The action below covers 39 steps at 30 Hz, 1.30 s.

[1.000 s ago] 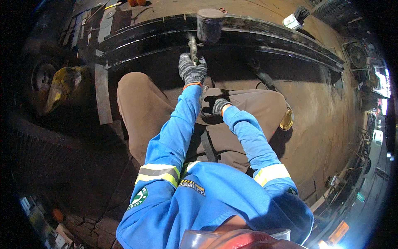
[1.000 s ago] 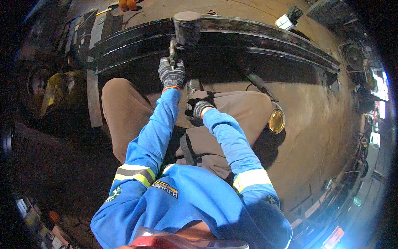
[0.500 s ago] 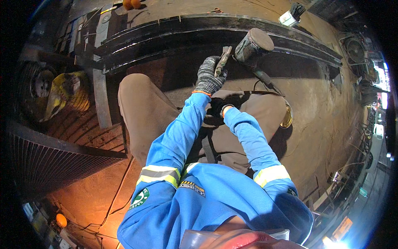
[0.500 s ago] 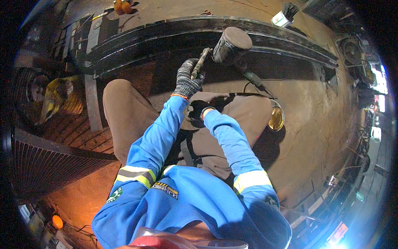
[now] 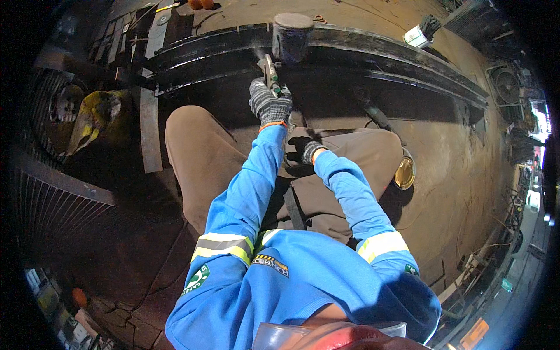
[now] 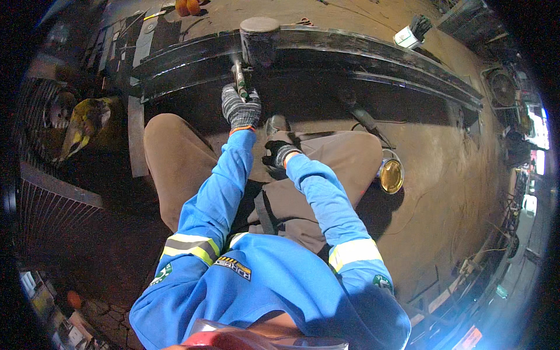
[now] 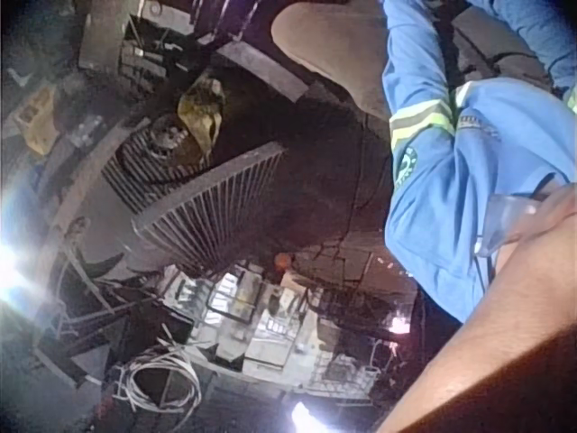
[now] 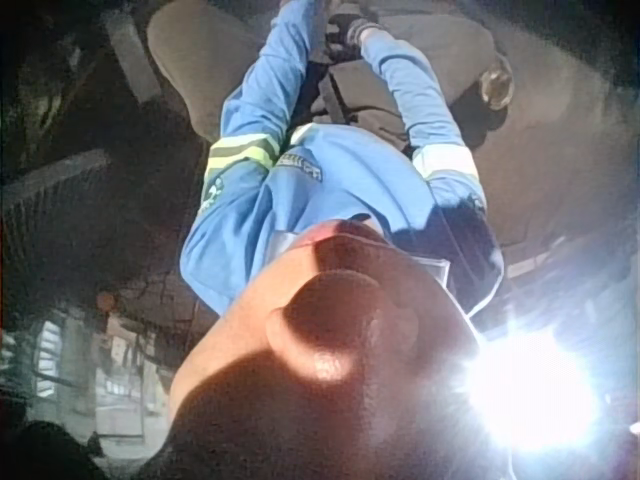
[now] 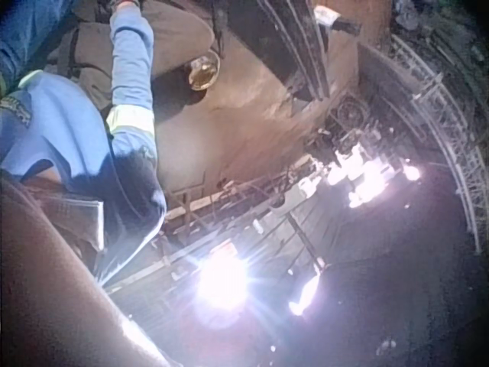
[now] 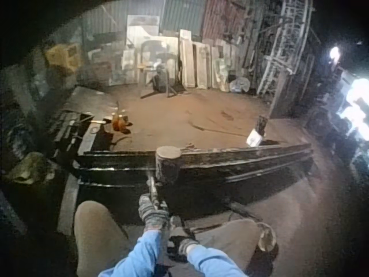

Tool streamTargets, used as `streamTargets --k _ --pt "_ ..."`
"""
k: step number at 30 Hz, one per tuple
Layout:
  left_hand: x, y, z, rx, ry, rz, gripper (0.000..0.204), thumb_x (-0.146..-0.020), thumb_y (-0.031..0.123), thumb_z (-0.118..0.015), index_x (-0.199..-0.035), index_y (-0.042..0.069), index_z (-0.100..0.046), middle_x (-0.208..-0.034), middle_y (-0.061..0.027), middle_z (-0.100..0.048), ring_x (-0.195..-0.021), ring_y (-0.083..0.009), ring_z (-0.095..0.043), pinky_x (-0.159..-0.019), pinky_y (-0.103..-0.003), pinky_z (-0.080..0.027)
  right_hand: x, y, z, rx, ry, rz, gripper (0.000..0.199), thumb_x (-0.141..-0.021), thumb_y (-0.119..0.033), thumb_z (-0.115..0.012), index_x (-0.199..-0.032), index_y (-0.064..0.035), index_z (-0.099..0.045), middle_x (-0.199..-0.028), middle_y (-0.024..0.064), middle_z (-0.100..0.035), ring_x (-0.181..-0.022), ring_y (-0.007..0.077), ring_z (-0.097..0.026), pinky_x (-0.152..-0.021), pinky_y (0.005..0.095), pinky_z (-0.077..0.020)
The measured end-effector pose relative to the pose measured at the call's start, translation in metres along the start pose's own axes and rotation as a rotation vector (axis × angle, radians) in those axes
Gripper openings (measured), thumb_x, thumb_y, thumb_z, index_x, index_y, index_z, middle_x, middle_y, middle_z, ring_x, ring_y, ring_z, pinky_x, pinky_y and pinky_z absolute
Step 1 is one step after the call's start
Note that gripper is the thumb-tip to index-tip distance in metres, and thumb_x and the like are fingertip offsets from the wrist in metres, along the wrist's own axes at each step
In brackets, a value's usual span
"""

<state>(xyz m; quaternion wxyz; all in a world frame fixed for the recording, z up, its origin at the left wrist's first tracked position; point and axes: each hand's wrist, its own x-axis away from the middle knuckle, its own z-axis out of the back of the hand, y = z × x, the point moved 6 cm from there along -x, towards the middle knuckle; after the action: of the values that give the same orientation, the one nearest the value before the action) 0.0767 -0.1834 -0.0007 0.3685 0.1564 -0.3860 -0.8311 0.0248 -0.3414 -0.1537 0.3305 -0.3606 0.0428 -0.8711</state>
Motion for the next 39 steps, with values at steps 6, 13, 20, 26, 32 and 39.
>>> streamTargets --k 6,13,20,26,32,39 --pt "-0.004 -0.013 0.009 0.075 0.249 -0.087 0.042 -0.072 0.018 -0.070 -0.106 -0.002 -0.055 -0.100 -0.0215 -0.057 -0.095 -0.0370 -0.057 -0.084 -0.041 -0.046 -0.032 0.017 -0.048 -0.018 -0.037 0.140 0.061 -0.075 -0.048 -0.060 -0.125 -0.0135 -0.054 -0.128 0.0179 -0.052 -0.114 0.0352 -0.052 -0.099 0.0402 -0.0411" --pt "-0.007 -0.021 -0.015 0.056 0.076 -0.026 0.034 -0.070 0.018 -0.072 -0.096 0.002 -0.057 -0.089 -0.0195 -0.061 -0.084 -0.0347 -0.061 -0.075 -0.042 -0.048 0.008 -0.010 0.007 -0.073 -0.112 -0.059 0.055 -0.082 -0.047 -0.056 -0.127 -0.0162 -0.052 -0.133 0.0123 -0.049 -0.120 0.0300 -0.048 -0.100 0.0409 -0.0391" --pt "0.044 0.038 -0.058 0.089 -0.418 -0.189 0.036 -0.068 0.024 -0.073 -0.096 0.008 -0.059 -0.092 -0.0183 -0.064 -0.088 -0.0366 -0.063 -0.077 -0.044 -0.051 -0.013 0.088 -0.104 -0.651 -0.011 -0.062 0.058 -0.078 -0.046 -0.060 -0.125 -0.0127 -0.051 -0.130 0.0140 -0.050 -0.118 0.0311 -0.050 -0.098 0.0412 -0.0408" --pt "0.062 0.049 -0.066 0.169 -0.543 -0.459 0.036 -0.068 0.014 -0.071 -0.100 0.005 -0.057 -0.091 -0.0178 -0.062 -0.087 -0.0367 -0.060 -0.075 -0.041 -0.050 0.008 0.034 -0.039 -0.158 -0.048 -0.107 0.059 -0.078 -0.046 -0.060 -0.126 -0.0137 -0.050 -0.129 0.0145 -0.051 -0.118 0.0316 -0.049 -0.099 0.0415 -0.0401" --pt "0.075 0.059 -0.064 0.343 -0.433 -0.600 0.041 -0.069 0.013 -0.070 -0.107 0.003 -0.057 -0.098 -0.0199 -0.060 -0.092 -0.0380 -0.059 -0.079 -0.041 -0.049 0.027 0.032 -0.027 -0.092 -0.062 -0.146 0.060 -0.078 -0.047 -0.060 -0.128 -0.0147 -0.049 -0.129 0.0150 -0.052 -0.118 0.0322 -0.049 -0.099 0.0418 -0.0393" --pt "0.061 0.048 -0.062 0.146 -0.449 -0.291 0.035 -0.069 0.018 -0.071 -0.098 0.004 -0.056 -0.091 -0.0194 -0.060 -0.087 -0.0377 -0.059 -0.075 -0.043 -0.049 0.030 0.036 -0.033 -0.059 -0.076 -0.154 0.061 -0.078 -0.047 -0.061 -0.129 -0.0158 -0.049 -0.128 0.0155 -0.052 -0.119 0.0328 -0.049 -0.100 0.0422 -0.0384"
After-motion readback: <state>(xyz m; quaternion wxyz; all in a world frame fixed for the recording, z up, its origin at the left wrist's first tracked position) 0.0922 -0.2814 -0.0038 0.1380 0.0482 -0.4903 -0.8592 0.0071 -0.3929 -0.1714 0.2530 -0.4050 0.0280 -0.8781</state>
